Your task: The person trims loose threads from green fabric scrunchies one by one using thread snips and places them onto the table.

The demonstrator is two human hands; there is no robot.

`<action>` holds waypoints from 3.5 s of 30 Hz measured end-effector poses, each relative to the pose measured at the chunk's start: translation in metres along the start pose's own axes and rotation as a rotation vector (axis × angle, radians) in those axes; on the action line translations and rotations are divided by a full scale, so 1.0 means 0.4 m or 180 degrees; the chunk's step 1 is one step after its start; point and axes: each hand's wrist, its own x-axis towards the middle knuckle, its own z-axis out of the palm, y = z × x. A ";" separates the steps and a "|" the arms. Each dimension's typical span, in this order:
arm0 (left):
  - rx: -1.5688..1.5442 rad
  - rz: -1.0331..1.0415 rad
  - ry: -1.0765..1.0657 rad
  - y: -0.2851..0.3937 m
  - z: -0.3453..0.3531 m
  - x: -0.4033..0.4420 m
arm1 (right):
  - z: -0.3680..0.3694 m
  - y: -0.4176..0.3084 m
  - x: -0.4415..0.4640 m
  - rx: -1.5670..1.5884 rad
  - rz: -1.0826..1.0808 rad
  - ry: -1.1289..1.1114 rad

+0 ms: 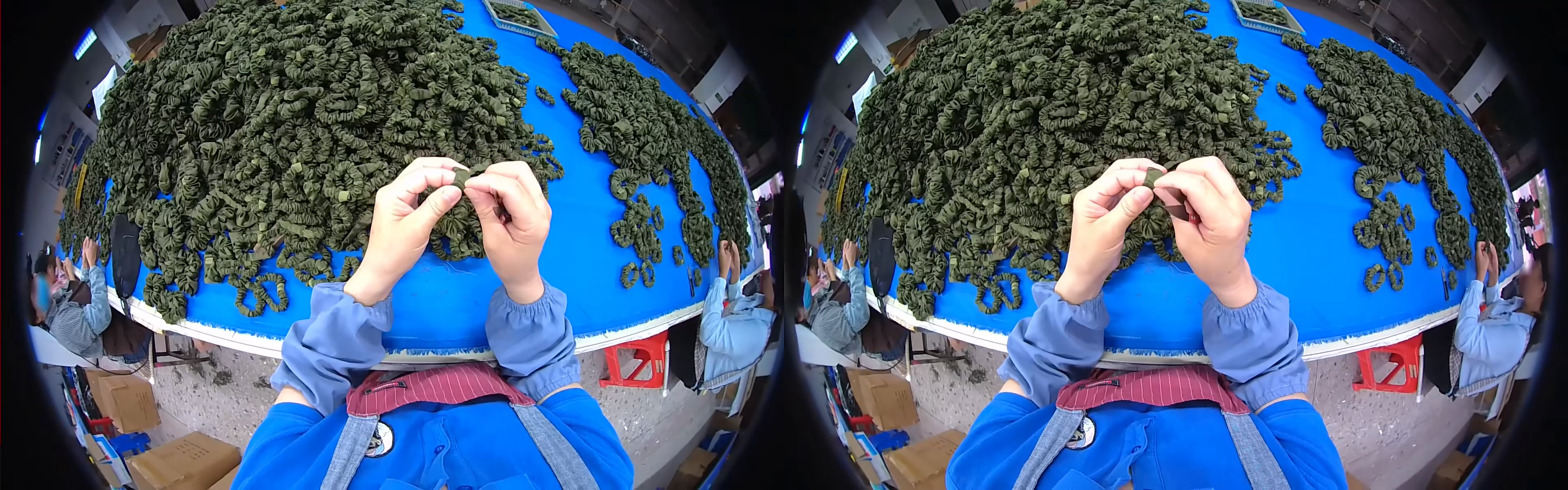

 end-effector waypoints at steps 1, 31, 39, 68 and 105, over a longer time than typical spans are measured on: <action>0.0046 0.0014 0.0008 -0.004 -0.001 0.001 | -0.002 0.003 0.001 -0.0011 0.0012 -0.0031; -0.0737 0.0083 0.0186 0.017 -0.006 0.005 | 0.000 -0.021 0.005 -0.0325 -0.0141 -0.0134; -0.0791 0.0023 0.0184 0.017 -0.003 0.005 | 0.000 -0.022 0.004 -0.0313 -0.0093 -0.0125; -0.1245 -0.1439 0.0326 -0.084 0.072 -0.040 | -0.063 -0.017 -0.150 -0.1168 0.0436 -0.0119; 0.0232 -0.0395 -0.0309 -0.017 -0.028 0.121 | 0.014 0.045 0.109 -0.0309 0.0321 0.0291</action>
